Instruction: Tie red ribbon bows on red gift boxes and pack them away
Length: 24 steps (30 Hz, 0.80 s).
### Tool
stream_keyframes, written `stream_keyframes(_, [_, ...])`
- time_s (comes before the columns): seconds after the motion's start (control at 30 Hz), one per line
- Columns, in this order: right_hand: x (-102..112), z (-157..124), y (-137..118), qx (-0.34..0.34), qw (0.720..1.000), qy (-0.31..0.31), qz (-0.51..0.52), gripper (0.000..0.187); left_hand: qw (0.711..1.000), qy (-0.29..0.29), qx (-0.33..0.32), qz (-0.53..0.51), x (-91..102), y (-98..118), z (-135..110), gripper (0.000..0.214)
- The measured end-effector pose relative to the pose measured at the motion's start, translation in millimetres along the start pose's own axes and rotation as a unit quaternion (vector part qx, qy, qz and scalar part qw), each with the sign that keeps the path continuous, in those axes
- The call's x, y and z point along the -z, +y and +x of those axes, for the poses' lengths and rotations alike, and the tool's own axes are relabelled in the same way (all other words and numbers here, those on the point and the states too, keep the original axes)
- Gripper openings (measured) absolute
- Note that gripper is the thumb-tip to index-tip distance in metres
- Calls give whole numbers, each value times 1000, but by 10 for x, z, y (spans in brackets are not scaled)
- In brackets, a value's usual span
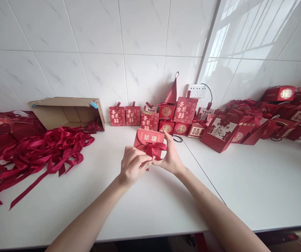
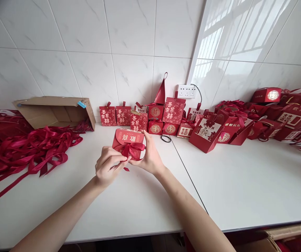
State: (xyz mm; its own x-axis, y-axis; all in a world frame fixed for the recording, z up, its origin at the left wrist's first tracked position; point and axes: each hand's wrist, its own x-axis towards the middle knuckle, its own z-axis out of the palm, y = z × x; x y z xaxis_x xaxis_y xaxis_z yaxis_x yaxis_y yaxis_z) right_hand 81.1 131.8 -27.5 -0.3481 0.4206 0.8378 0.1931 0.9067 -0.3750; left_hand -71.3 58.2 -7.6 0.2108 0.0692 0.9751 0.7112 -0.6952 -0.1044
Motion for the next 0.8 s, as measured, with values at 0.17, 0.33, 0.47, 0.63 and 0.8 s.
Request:
stream_keyframes(0.17, [6,23,-33,-61,997,-2,38,107,966,84,230,-84,-10,-95,6,15])
stream_keyframes(0.33, [69,105,-153,-447,814,-69,364,72,684,214,683,-140,-28,-511,-129,20])
stream_keyframes(0.47, [298,49,-362,-586,552,-64,589,55,614,215,745,-149,-48,-683,-237,17])
stream_keyframes(0.63, [821,-143,-561,-617,483,-15,621,57,610,153,752,-197,-138,-569,-213,16])
stream_keyframes(0.8, [1422,-346,-809,-629,520,17,578,56,617,88,752,-215,-208,-446,-141,15])
